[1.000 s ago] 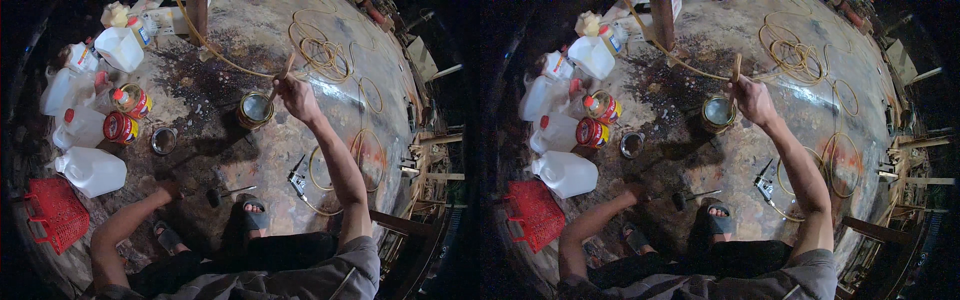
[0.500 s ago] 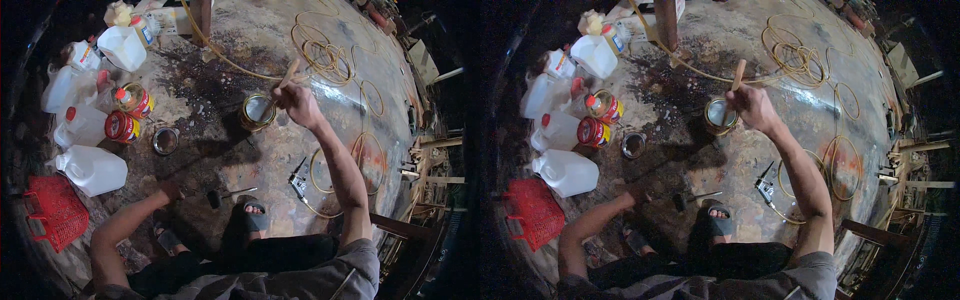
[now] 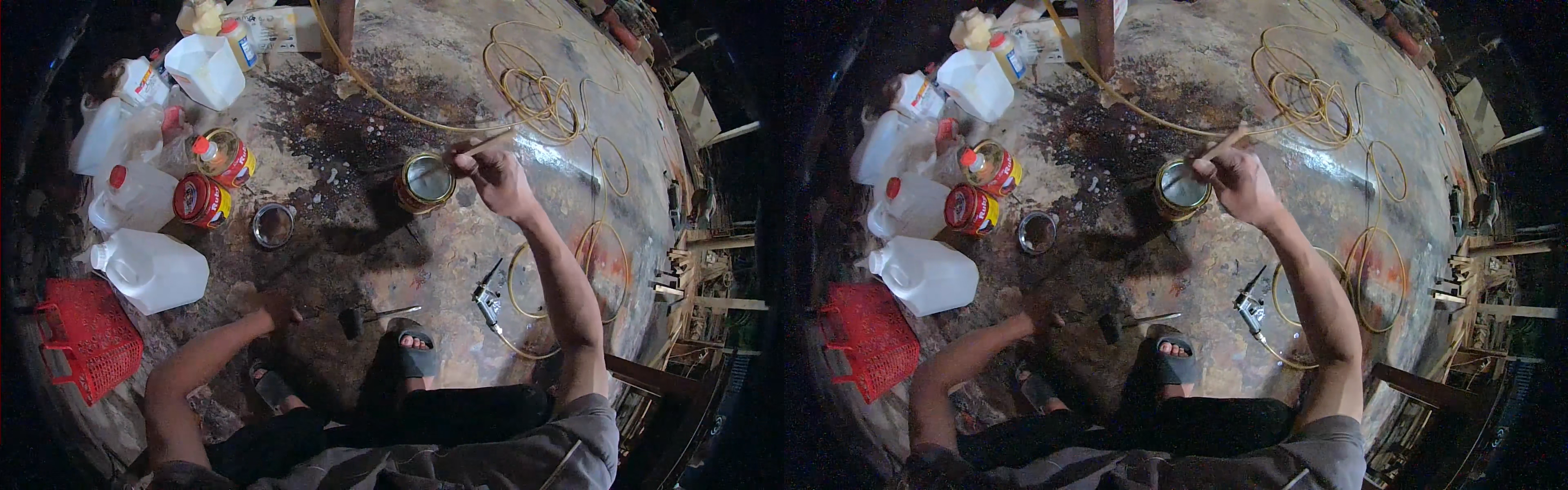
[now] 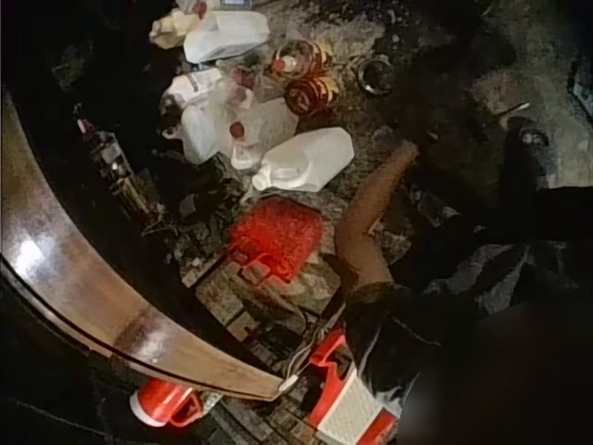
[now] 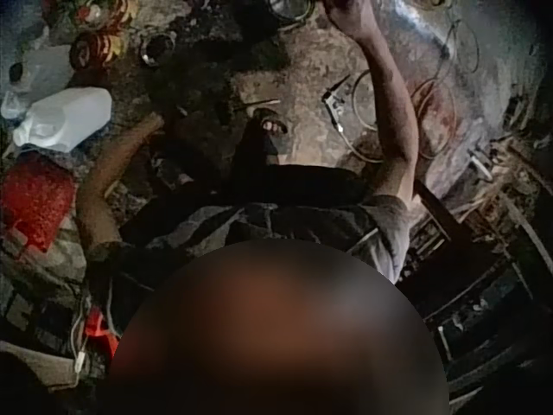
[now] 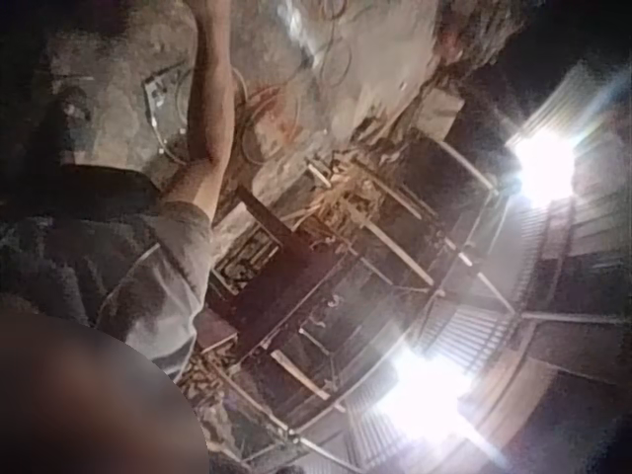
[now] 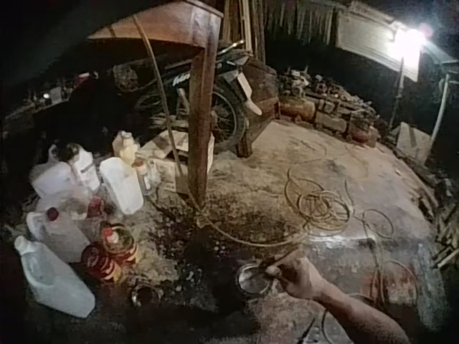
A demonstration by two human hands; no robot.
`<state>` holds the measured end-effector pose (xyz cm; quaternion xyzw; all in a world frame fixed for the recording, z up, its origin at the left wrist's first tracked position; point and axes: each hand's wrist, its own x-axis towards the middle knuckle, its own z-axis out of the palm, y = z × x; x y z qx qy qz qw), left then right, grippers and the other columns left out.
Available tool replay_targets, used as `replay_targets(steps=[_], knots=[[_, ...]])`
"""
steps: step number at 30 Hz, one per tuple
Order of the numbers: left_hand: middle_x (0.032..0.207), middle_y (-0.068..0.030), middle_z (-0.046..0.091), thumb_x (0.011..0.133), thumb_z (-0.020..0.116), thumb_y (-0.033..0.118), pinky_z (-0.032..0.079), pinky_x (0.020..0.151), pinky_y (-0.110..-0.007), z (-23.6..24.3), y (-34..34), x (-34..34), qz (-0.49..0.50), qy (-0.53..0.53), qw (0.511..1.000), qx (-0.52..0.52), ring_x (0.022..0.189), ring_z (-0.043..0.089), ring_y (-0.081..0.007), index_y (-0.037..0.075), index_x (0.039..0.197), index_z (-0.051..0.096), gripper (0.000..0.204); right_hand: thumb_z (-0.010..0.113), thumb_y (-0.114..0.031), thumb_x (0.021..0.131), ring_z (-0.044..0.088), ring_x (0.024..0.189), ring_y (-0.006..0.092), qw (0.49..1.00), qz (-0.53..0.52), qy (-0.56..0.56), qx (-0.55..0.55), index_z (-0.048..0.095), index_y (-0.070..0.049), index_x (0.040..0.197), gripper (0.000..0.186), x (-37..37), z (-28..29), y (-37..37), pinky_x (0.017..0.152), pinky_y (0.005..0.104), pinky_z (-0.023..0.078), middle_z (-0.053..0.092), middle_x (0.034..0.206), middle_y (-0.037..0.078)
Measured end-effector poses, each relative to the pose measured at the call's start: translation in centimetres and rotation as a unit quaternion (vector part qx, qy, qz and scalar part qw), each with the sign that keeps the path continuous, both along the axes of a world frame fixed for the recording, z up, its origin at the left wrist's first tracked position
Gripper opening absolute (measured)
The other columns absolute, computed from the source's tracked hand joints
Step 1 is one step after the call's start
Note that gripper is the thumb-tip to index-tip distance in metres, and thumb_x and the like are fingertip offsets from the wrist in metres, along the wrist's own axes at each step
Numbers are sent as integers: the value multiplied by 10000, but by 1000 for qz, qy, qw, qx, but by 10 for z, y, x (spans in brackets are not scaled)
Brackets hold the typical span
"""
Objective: Opening cans of paint and mixing them with a wooden stick.
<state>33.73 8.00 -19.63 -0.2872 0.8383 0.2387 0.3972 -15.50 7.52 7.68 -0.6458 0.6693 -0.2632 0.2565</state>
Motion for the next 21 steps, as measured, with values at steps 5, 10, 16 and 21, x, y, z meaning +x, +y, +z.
replay_targets(steps=[5, 10, 16, 21], knots=[[943, -159, 716, 667, 763, 530, 542, 801, -444, -24, 4, 10, 33, -51, 998, -8, 883, 675, -304, 94, 1013, 724, 558, 644, -64, 880, 653, 706, 364, 979, -35, 81, -186, 634, 36, 924, 109, 4, 2, 1, 624, 407, 511, 665, 866, 205], [945, -151, 713, 681, 720, 567, 528, 783, -478, -42, 9, 28, 61, 87, 994, 20, 901, 670, -326, 101, 944, 744, 536, 622, -57, 895, 661, 807, 373, 995, -1, -31, -98, 633, 25, 924, 88, 7, 2, 2, 673, 419, 504, 660, 877, 219], [940, -124, 718, 795, 689, 450, 526, 784, -499, -18, 6, 19, 35, 141, 989, 41, 914, 677, -338, 115, 930, 763, 368, 601, -62, 923, 658, 727, 336, 981, 19, -5, -193, 628, 15, 939, 83, 9, 8, 4, 644, 391, 502, 645, 832, 220], [940, -76, 726, 819, 665, 453, 529, 779, -501, -29, 10, 29, -9, 308, 944, -121, 924, 685, -306, 153, 950, 775, 346, 624, -90, 927, 660, 724, 337, 988, -48, 48, -139, 649, 18, 924, 111, 11, 8, 6, 647, 384, 507, 665, 813, 187]])
